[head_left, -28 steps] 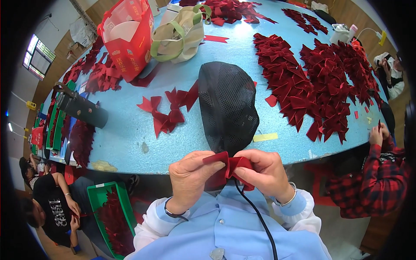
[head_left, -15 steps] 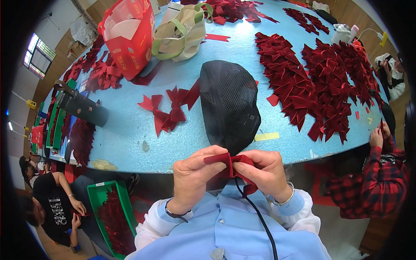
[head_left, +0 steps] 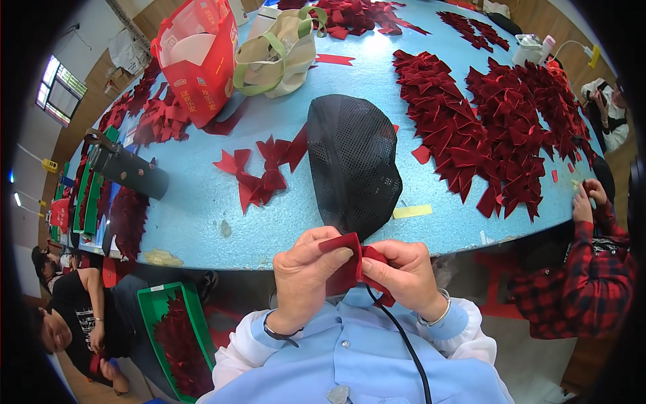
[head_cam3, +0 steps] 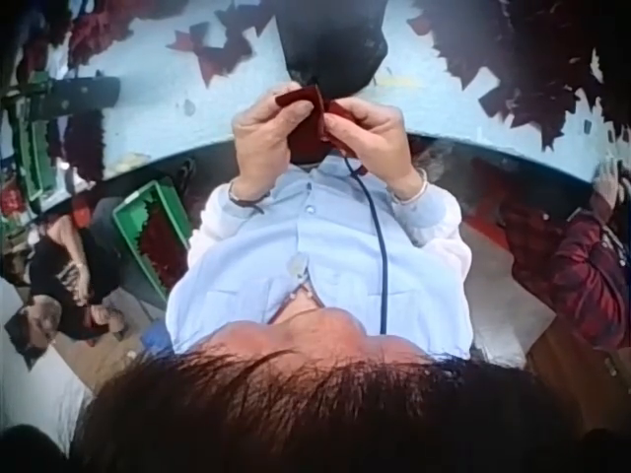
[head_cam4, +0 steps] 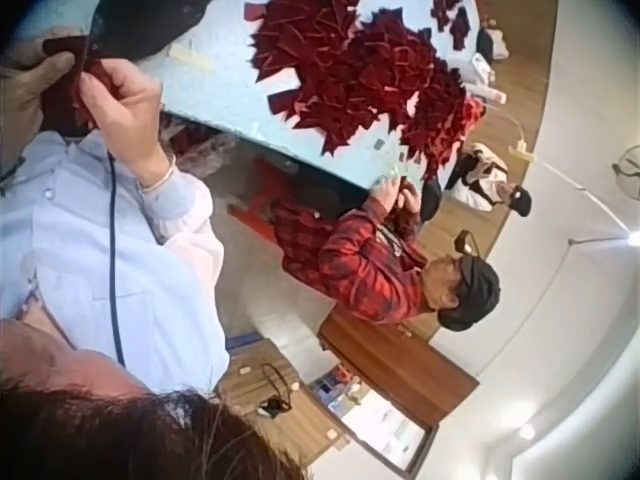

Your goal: Assembling red ribbon bows and attaching them to a black mesh base in a factory setting.

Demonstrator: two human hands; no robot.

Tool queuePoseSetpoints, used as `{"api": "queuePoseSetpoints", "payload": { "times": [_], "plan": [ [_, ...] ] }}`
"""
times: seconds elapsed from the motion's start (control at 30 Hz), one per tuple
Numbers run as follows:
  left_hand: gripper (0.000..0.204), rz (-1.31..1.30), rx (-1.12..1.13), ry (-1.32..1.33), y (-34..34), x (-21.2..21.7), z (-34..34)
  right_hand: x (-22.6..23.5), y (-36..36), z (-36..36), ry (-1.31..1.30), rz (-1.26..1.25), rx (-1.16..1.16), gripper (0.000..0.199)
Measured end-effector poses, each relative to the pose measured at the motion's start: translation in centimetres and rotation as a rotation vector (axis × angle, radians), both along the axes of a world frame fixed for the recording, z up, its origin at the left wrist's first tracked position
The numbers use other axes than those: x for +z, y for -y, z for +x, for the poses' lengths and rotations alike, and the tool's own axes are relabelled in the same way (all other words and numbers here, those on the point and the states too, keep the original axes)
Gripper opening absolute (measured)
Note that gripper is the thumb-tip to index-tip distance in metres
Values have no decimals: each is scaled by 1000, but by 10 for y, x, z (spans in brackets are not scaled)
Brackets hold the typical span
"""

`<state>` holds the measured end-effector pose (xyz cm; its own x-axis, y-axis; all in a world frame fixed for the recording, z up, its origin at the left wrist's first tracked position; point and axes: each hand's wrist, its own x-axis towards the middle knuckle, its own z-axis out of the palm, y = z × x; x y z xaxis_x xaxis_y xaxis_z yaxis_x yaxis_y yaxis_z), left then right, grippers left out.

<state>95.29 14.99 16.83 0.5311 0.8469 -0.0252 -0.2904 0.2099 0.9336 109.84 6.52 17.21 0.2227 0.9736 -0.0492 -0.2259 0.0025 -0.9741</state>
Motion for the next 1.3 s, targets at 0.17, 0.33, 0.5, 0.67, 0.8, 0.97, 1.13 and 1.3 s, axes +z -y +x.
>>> {"api": "queuePoseSetpoints", "payload": {
  "times": [0.17,0.33,0.5,0.67,0.8,0.97,1.13,1.3],
  "plan": [
    [15,-6,2,-73,3,5,2,-4,4,-2,102,37,-29,15],
    [15,-20,29,-70,6,4,5,-9,3,-4,342,181,-105,16],
    [16,2,56,-74,10,1,7,-11,3,-7,372,248,-138,17],
    [16,160,121,-63,11,-5,8,-11,4,-8,312,318,-126,19],
    [16,253,132,-67,13,-8,11,-11,2,-5,371,281,-112,23],
    [18,112,13,-47,11,3,9,-12,3,0,343,166,-130,24],
    [20,-38,-196,8,0,1,0,-14,4,8,301,169,-59,19],
    [19,150,-241,10,-5,-4,-10,-15,1,16,472,402,21,19]
  ]
}}
